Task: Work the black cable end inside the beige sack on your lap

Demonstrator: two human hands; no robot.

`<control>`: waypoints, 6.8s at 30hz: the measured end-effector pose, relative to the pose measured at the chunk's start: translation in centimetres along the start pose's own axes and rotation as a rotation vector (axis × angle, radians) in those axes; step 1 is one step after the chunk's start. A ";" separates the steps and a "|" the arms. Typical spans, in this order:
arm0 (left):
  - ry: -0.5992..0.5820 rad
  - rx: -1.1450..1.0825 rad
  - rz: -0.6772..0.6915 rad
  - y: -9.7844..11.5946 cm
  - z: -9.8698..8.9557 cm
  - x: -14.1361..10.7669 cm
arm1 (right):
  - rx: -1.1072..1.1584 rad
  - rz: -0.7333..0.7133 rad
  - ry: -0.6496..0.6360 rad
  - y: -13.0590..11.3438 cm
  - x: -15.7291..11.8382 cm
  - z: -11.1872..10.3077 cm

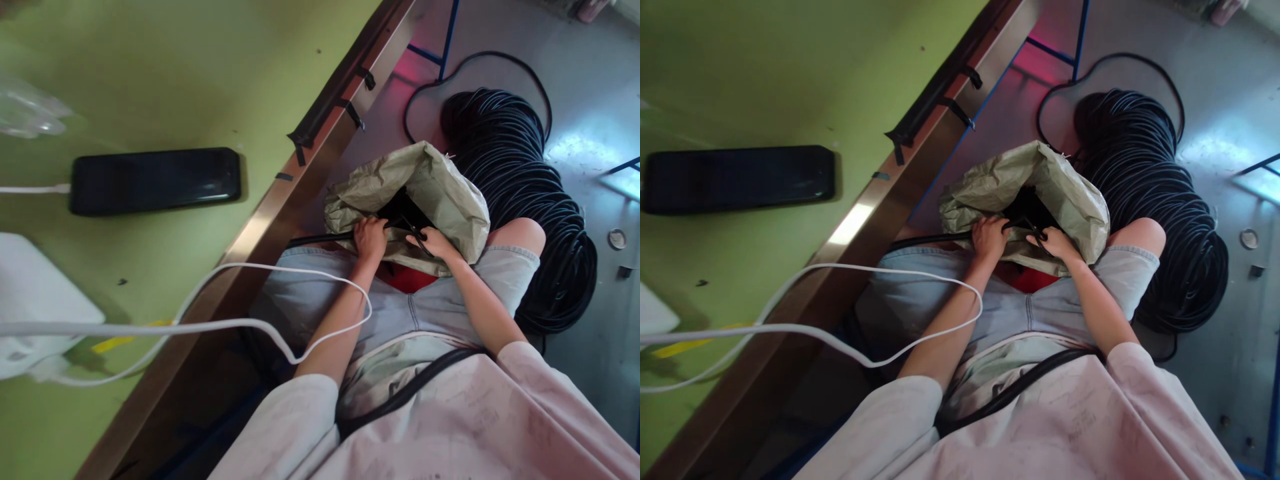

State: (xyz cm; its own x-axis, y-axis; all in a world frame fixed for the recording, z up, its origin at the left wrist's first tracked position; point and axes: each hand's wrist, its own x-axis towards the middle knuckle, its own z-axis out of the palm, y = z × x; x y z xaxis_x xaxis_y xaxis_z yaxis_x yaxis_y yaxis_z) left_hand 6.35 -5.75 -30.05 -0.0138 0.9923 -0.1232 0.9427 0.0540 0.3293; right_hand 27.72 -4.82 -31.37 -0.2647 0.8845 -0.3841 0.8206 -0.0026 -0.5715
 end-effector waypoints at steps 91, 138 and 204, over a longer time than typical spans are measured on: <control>-0.106 -0.038 0.142 0.4 0.1 0.4 | -0.006 -0.105 -0.121 -0.2 -0.1 0.4; -0.063 -0.068 0.105 -0.1 -0.7 0.5 | 0.171 0.032 0.108 1.5 0.9 -0.1; 0.050 -0.294 0.020 -0.1 -1.1 0.8 | 0.191 -0.030 0.021 2.1 1.4 -0.2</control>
State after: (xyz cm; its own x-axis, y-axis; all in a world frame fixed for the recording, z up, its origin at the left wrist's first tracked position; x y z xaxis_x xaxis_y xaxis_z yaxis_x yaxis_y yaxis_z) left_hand 5.88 -4.83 -29.20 -0.0192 0.9973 -0.0702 0.8063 0.0570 0.5888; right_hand 29.16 -3.48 -32.97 -0.2755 0.8952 -0.3504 0.7007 -0.0626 -0.7107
